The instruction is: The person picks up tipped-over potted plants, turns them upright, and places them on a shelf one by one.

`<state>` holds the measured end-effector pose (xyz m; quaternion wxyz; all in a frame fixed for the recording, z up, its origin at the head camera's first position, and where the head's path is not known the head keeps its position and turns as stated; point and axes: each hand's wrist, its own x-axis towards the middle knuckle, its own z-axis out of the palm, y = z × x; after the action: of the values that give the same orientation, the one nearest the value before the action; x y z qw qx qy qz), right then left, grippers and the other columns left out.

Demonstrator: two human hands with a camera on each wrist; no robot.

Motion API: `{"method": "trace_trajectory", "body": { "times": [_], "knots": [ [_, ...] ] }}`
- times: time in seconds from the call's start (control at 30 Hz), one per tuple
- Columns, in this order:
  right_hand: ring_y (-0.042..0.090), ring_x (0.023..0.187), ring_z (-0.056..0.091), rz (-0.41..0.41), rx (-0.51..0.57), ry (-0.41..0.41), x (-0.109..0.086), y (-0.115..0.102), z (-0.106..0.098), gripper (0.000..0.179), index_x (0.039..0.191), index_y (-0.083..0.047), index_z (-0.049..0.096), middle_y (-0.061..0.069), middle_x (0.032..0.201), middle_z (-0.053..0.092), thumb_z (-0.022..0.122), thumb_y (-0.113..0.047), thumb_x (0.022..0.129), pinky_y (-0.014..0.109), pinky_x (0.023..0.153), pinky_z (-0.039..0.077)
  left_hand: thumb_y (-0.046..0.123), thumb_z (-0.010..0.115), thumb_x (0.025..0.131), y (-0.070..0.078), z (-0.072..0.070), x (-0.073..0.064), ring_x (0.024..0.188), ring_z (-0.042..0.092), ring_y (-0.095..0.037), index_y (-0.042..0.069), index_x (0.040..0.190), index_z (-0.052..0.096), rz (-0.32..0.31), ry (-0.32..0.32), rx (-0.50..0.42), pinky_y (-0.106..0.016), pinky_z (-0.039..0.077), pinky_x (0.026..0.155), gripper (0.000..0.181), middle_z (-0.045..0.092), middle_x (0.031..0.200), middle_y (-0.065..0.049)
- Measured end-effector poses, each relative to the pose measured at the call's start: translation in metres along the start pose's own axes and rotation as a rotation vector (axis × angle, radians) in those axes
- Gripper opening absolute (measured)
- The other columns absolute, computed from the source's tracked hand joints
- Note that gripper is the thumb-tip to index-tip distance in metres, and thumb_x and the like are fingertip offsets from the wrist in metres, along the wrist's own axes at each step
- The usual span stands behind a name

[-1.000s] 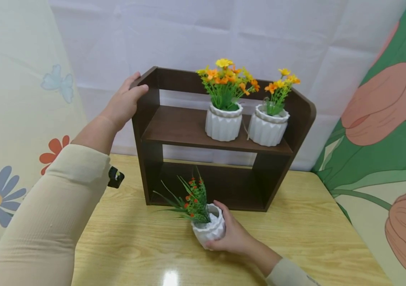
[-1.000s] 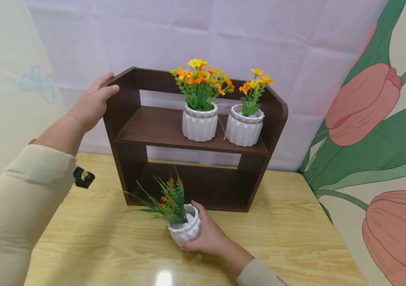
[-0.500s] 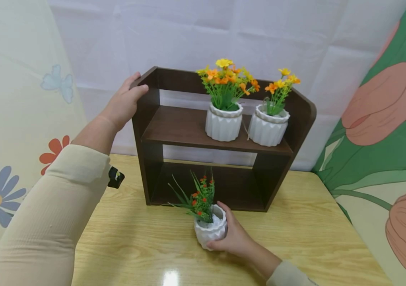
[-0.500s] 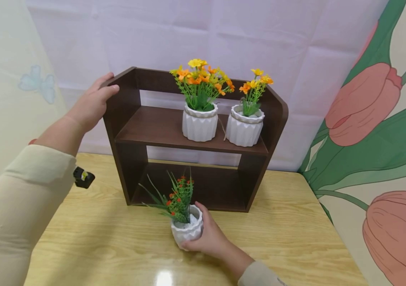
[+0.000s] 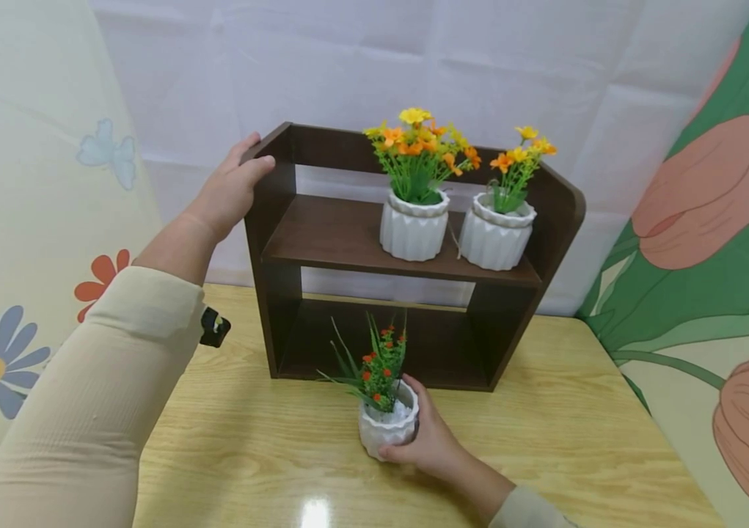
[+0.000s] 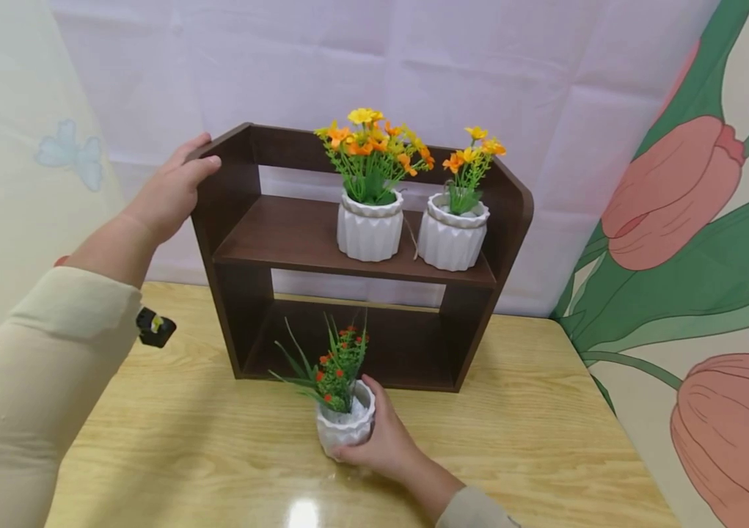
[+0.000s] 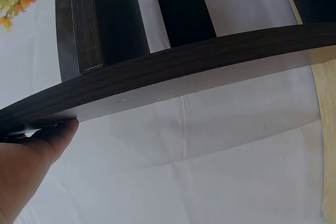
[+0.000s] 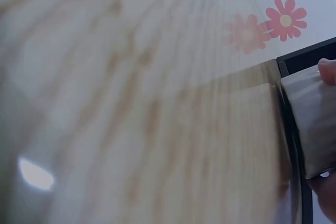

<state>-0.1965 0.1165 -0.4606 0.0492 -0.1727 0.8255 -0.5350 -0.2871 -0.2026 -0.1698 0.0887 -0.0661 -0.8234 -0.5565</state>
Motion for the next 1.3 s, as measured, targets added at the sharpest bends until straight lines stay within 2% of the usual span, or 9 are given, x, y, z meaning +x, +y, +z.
{"method": "trace_trajectory", "body": {
  "times": [0.3, 0.63, 1.0, 1.3],
  "knots": [
    [0.036, 0.131, 0.046, 0.003, 0.024, 0.006, -0.002, 0.002, 0.002, 0.118, 0.152, -0.016, 0.021, 0.016, 0.144, 0.046, 0.093, -0.018, 0.059, 0.055, 0.109, 0.032, 0.048, 0.032, 0.101, 0.001, 0.0, 0.0, 0.132, 0.037, -0.028, 0.03, 0.159, 0.001, -0.003, 0.003, -0.005, -0.046, 0.025, 0.116, 0.068, 0.018, 0.161, -0.015],
    [0.035, 0.129, 0.047, 0.009, 0.01, 0.034, -0.003, 0.004, 0.004, 0.117, 0.151, -0.015, 0.024, 0.016, 0.141, 0.049, 0.094, -0.016, 0.058, 0.054, 0.108, 0.034, 0.048, 0.031, 0.101, 0.001, -0.002, 0.001, 0.138, 0.03, -0.029, 0.03, 0.159, 0.0, -0.001, 0.004, 0.001, -0.047, 0.022, 0.118, 0.068, 0.012, 0.164, -0.011],
    [0.032, 0.128, 0.049, 0.011, 0.014, 0.044, -0.003, 0.006, 0.006, 0.116, 0.151, -0.017, 0.024, 0.015, 0.139, 0.051, 0.093, -0.016, 0.057, 0.049, 0.108, 0.035, 0.048, 0.031, 0.1, 0.002, -0.002, 0.0, 0.135, 0.034, -0.028, 0.031, 0.159, 0.001, -0.001, 0.002, -0.006, -0.045, 0.023, 0.117, 0.068, 0.013, 0.164, -0.011],
    [0.029, 0.124, 0.051, 0.006, 0.025, 0.093, -0.006, 0.005, 0.011, 0.116, 0.15, -0.022, 0.028, 0.013, 0.135, 0.054, 0.094, -0.012, 0.054, 0.044, 0.107, 0.037, 0.048, 0.031, 0.101, 0.001, -0.001, 0.0, 0.135, 0.034, -0.028, 0.031, 0.159, 0.001, -0.01, 0.003, 0.001, -0.045, 0.025, 0.116, 0.068, 0.014, 0.163, -0.011]
  ]
}}
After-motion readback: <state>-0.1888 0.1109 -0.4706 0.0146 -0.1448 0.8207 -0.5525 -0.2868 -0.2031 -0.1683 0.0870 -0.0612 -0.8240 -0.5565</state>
